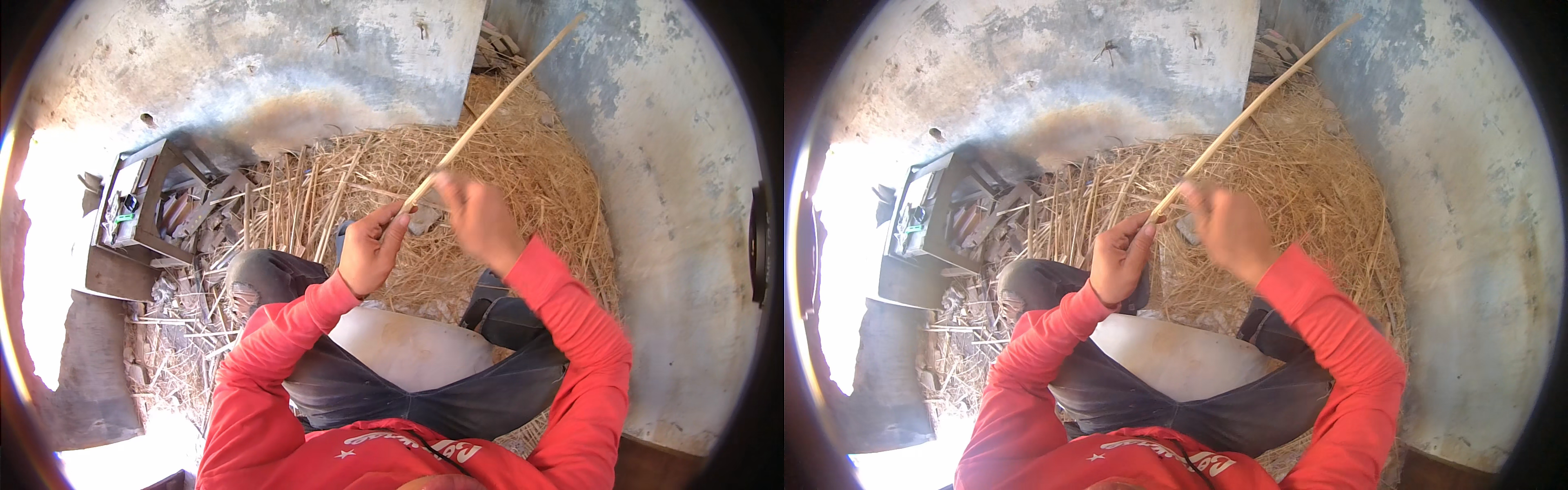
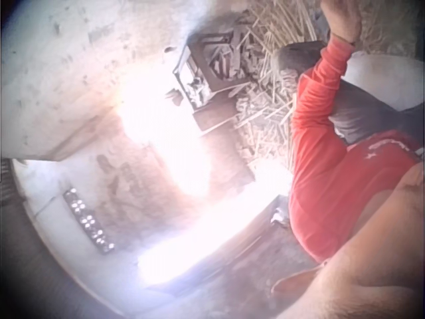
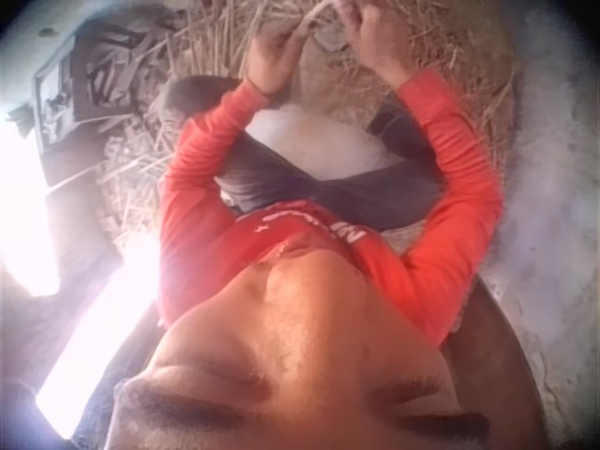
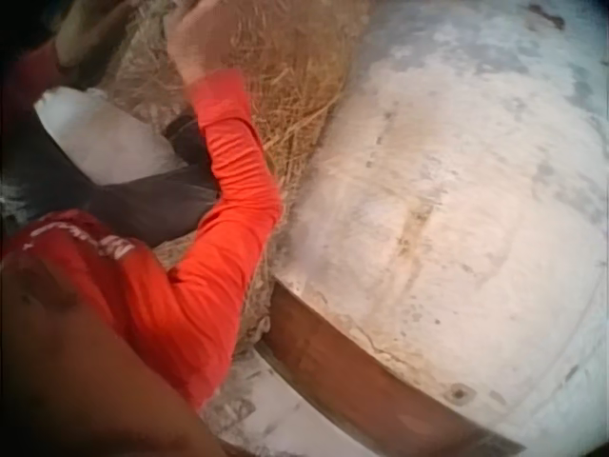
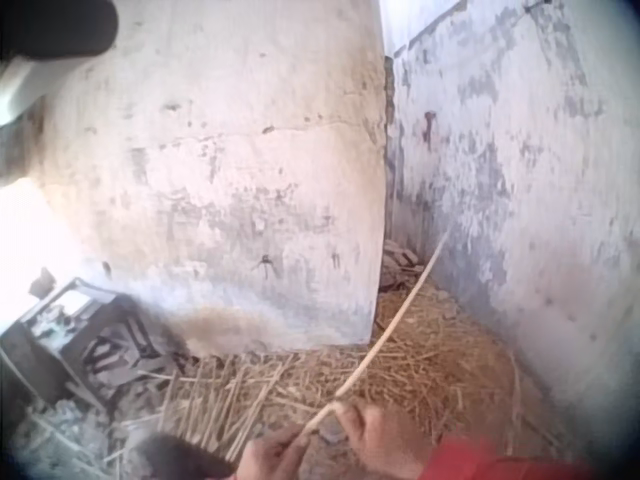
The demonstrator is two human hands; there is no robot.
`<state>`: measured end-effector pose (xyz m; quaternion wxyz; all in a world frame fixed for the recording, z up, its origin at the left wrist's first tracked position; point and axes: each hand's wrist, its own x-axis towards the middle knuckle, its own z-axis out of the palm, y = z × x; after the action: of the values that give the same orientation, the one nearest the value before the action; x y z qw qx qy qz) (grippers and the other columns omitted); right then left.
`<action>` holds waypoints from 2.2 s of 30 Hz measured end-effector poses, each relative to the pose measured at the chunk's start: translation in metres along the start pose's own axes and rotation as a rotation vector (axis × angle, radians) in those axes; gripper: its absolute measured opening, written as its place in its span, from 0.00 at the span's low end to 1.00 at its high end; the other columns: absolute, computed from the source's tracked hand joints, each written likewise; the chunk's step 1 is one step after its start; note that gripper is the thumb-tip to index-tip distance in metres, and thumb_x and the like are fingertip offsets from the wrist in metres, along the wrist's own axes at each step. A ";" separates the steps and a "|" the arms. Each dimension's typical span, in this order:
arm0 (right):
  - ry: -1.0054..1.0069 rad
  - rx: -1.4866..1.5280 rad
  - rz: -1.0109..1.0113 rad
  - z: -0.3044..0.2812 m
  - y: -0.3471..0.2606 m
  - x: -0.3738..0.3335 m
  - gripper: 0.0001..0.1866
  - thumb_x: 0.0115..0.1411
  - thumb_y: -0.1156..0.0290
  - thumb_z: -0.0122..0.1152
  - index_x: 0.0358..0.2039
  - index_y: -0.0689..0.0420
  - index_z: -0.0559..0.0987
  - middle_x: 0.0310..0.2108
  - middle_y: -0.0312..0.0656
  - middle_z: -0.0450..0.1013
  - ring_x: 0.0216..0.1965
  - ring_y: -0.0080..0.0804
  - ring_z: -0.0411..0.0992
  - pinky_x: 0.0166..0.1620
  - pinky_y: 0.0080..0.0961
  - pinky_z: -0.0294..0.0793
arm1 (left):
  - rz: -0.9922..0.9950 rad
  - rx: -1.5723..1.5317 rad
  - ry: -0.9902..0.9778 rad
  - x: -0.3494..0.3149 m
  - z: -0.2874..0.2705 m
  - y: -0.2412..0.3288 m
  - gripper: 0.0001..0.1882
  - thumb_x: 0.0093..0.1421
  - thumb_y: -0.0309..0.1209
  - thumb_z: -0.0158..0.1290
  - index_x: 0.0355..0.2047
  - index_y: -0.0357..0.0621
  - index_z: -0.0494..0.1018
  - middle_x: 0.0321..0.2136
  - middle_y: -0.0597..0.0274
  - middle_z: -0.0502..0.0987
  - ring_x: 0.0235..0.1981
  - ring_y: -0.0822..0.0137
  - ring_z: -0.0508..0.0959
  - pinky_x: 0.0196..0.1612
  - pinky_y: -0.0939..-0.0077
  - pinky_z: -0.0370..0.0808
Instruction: The person strips layers from a thin bamboo stalk using a small green hand tool while sitting on a floor covered in straw.
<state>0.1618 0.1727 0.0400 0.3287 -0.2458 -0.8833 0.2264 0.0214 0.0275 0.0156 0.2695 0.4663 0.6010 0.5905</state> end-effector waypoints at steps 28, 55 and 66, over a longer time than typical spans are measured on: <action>-0.025 -0.047 0.214 -0.040 0.021 0.035 0.35 0.77 0.45 0.43 0.29 0.63 0.83 0.12 0.49 0.68 0.16 0.48 0.71 0.23 0.45 0.70 | 0.087 0.086 0.107 -0.002 -0.002 -0.010 0.17 0.71 0.28 0.58 0.54 0.27 0.78 0.27 0.62 0.80 0.30 0.82 0.73 0.33 0.82 0.73; -0.053 -0.034 0.046 -0.010 -0.004 0.003 0.35 0.77 0.44 0.42 0.31 0.63 0.83 0.13 0.49 0.68 0.16 0.42 0.72 0.22 0.40 0.70 | 0.642 0.713 0.152 0.006 -0.018 -0.026 0.25 0.61 0.22 0.62 0.59 0.44 0.76 0.21 0.58 0.75 0.16 0.56 0.75 0.20 0.62 0.72; -0.229 0.181 0.188 -0.024 -0.004 0.001 0.35 0.76 0.40 0.41 0.37 0.59 0.84 0.18 0.46 0.74 0.21 0.43 0.74 0.30 0.44 0.75 | 0.683 0.753 0.146 0.003 -0.023 -0.024 0.25 0.61 0.22 0.62 0.60 0.43 0.75 0.21 0.60 0.73 0.16 0.57 0.74 0.20 0.62 0.71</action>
<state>0.1769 0.1757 0.0593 0.2240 -0.2692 -0.8643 0.3611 -0.0060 0.0232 -0.0034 -0.1683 0.6583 0.6027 0.4185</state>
